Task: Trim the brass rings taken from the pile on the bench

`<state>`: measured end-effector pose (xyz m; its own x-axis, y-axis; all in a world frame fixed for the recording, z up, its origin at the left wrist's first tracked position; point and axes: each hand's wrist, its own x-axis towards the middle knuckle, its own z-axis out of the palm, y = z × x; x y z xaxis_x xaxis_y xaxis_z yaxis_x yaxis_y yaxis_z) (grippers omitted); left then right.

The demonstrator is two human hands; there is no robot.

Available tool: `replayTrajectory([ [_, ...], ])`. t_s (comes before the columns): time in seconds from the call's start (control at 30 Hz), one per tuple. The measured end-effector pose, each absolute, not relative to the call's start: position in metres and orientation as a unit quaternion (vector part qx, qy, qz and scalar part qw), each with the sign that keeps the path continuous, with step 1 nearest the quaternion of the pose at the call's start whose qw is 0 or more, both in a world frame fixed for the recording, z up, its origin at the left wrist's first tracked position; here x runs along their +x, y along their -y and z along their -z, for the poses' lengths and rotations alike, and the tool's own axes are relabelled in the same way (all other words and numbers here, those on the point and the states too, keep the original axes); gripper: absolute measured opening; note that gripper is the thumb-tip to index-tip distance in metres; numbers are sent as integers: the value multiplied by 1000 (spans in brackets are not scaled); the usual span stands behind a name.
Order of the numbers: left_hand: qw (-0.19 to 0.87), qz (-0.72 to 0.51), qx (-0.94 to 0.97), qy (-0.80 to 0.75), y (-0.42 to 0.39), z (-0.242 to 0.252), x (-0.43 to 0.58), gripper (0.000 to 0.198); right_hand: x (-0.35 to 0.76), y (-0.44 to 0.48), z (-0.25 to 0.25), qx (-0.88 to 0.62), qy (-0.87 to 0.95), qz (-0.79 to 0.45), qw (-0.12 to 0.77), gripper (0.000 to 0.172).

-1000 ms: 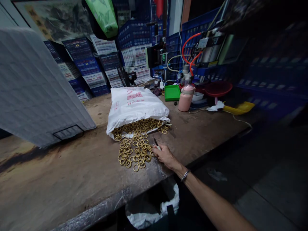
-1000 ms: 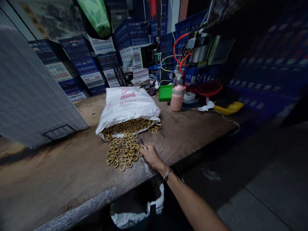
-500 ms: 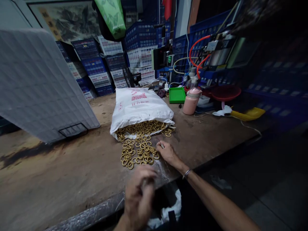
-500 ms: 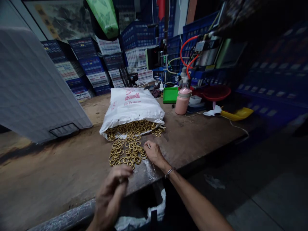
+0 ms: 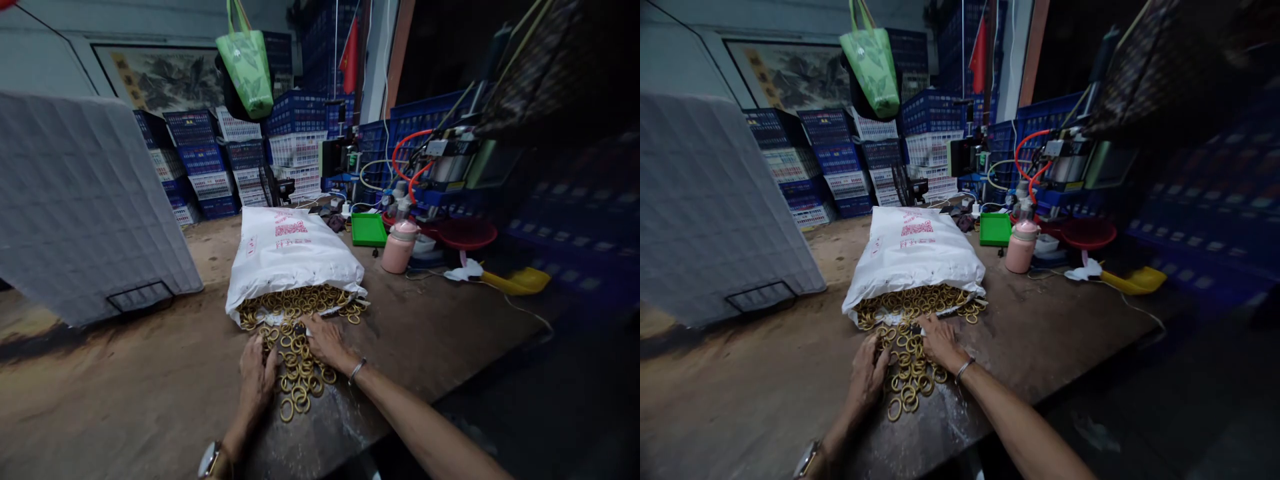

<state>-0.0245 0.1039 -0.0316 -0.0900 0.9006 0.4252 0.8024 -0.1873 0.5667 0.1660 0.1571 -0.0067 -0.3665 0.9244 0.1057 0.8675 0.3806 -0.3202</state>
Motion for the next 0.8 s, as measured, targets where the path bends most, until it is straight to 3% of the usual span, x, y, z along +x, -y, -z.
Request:
replayTrajectory([
  [0.2, 171, -398, 729, -530, -103, 40, -8, 30, 177, -159, 4, -454, 861, -162, 163, 33],
  [0.37, 46, -441, 702, -557, -142, 26, -24, 22, 182, -190, -6, -553, 789, -133, 232, 38],
  [0.47, -36, -344, 702, -622, -170, 6, -32, 25, 178, -210, -9, -599, 761, -113, 221, 38],
  [0.57, -38, -238, 682, -691, -188, -9, -33, 29, 165, -223, -5, -591, 769, -131, 205, 33],
  [0.8, 7, -214, 719, -661, -189, 4, -13, 37, 146, -210, 1, -535, 821, -135, 147, 37],
])
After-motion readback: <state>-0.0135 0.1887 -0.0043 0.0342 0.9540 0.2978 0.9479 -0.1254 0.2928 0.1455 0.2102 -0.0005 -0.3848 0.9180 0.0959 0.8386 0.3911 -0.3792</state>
